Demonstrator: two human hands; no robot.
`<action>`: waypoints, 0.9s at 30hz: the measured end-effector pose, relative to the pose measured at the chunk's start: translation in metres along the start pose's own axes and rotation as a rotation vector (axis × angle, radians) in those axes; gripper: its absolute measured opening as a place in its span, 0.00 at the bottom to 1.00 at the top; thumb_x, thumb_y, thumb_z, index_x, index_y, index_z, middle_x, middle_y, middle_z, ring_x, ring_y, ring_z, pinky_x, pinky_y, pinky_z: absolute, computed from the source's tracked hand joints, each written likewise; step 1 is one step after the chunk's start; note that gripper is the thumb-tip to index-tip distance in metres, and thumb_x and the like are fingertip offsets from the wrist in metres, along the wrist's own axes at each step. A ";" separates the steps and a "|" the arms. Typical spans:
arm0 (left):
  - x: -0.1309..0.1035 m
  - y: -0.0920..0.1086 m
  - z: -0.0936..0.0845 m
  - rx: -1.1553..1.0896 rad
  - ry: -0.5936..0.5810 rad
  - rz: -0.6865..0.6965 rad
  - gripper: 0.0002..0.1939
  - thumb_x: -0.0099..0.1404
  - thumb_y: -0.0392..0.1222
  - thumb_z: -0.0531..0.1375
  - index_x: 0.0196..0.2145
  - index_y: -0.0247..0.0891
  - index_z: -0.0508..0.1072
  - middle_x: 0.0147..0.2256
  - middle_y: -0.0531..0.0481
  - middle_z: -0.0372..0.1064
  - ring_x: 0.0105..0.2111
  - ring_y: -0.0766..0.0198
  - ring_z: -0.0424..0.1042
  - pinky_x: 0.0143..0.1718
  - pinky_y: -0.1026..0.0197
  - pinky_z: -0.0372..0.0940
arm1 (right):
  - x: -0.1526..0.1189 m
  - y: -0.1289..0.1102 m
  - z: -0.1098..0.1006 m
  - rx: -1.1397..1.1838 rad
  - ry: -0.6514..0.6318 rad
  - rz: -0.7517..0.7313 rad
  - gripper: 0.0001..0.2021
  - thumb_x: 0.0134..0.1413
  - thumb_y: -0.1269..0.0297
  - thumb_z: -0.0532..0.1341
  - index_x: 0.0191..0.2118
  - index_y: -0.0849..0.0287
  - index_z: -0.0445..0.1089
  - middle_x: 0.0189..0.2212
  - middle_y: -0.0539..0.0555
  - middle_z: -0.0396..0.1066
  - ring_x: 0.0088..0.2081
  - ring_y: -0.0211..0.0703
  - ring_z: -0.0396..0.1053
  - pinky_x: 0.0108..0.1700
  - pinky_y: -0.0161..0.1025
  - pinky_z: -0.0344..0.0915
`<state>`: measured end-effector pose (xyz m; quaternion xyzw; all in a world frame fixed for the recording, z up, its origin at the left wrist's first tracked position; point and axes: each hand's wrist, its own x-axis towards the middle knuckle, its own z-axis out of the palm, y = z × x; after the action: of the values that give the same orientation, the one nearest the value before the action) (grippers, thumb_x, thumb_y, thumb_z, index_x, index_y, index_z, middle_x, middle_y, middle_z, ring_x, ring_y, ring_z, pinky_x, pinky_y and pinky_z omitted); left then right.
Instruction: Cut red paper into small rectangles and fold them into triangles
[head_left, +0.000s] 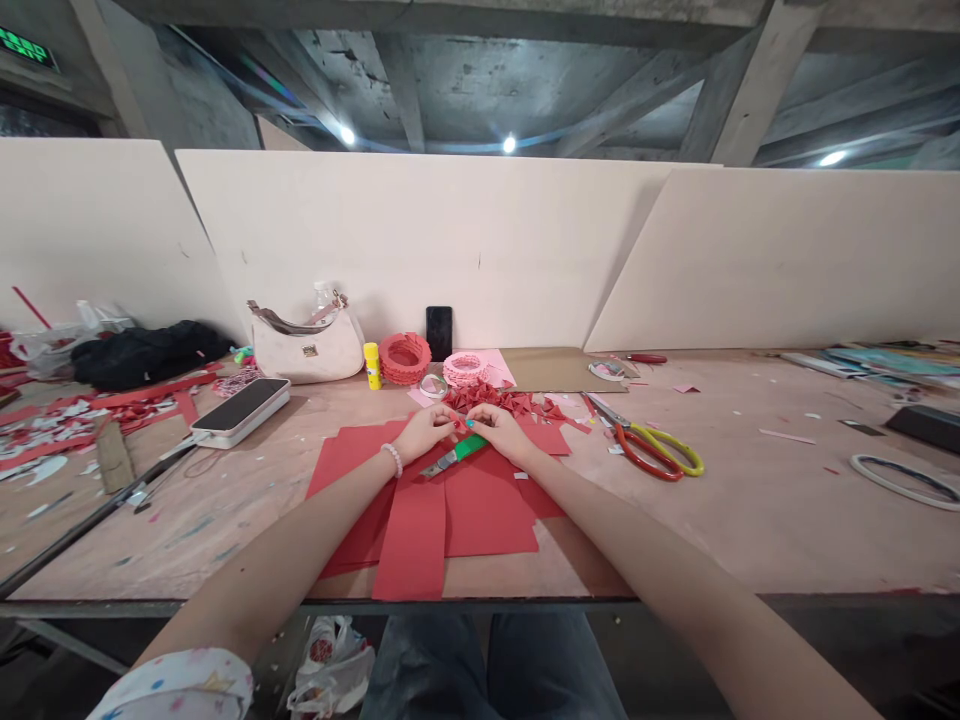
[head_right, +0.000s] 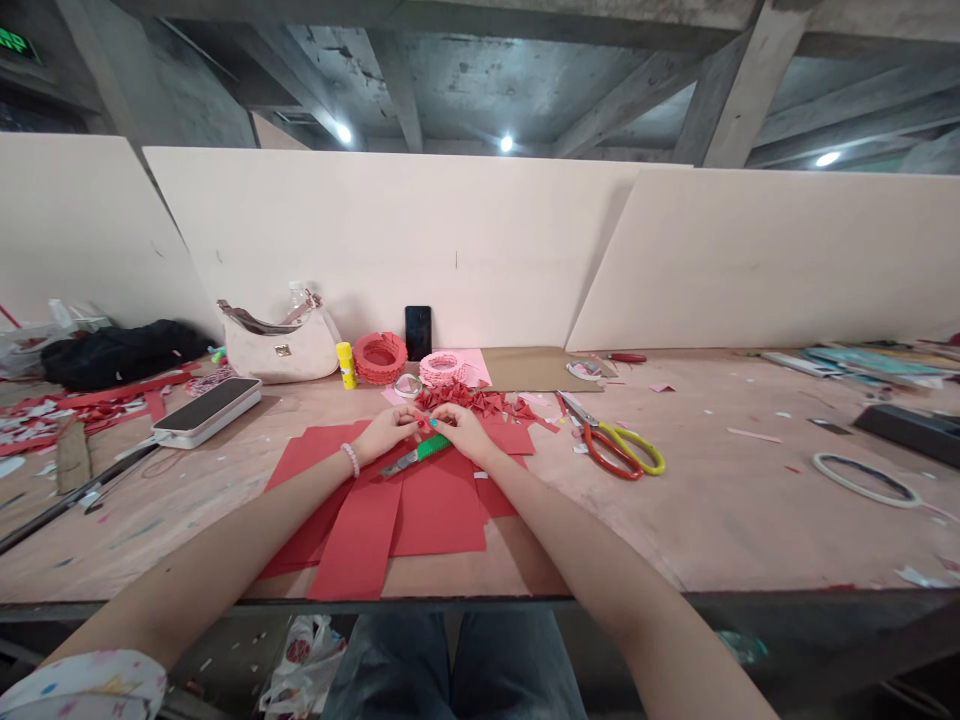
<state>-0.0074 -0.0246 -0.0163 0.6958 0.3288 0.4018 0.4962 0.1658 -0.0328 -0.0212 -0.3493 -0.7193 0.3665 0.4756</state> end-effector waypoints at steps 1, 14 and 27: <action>0.000 -0.001 0.000 0.002 -0.002 0.000 0.06 0.53 0.35 0.59 0.31 0.32 0.66 0.26 0.51 0.70 0.25 0.68 0.69 0.30 0.65 0.63 | 0.000 0.000 0.000 -0.005 0.001 -0.001 0.04 0.44 0.66 0.57 0.28 0.60 0.65 0.26 0.50 0.66 0.30 0.38 0.64 0.34 0.36 0.60; 0.002 -0.004 0.000 0.024 0.000 -0.017 0.09 0.52 0.37 0.59 0.32 0.32 0.67 0.27 0.50 0.71 0.24 0.68 0.69 0.28 0.66 0.63 | 0.001 0.001 0.001 -0.050 0.032 -0.019 0.03 0.43 0.68 0.57 0.27 0.60 0.65 0.24 0.49 0.66 0.29 0.38 0.64 0.34 0.37 0.61; -0.001 0.003 0.006 -0.016 0.018 -0.039 0.08 0.53 0.39 0.59 0.30 0.30 0.70 0.29 0.46 0.72 0.30 0.63 0.72 0.33 0.62 0.67 | -0.001 -0.003 0.003 -0.200 0.120 -0.044 0.06 0.45 0.69 0.55 0.30 0.61 0.68 0.30 0.54 0.71 0.33 0.41 0.67 0.37 0.39 0.62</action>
<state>-0.0021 -0.0290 -0.0151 0.6815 0.3435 0.4009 0.5068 0.1628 -0.0354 -0.0203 -0.4005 -0.7299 0.2610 0.4886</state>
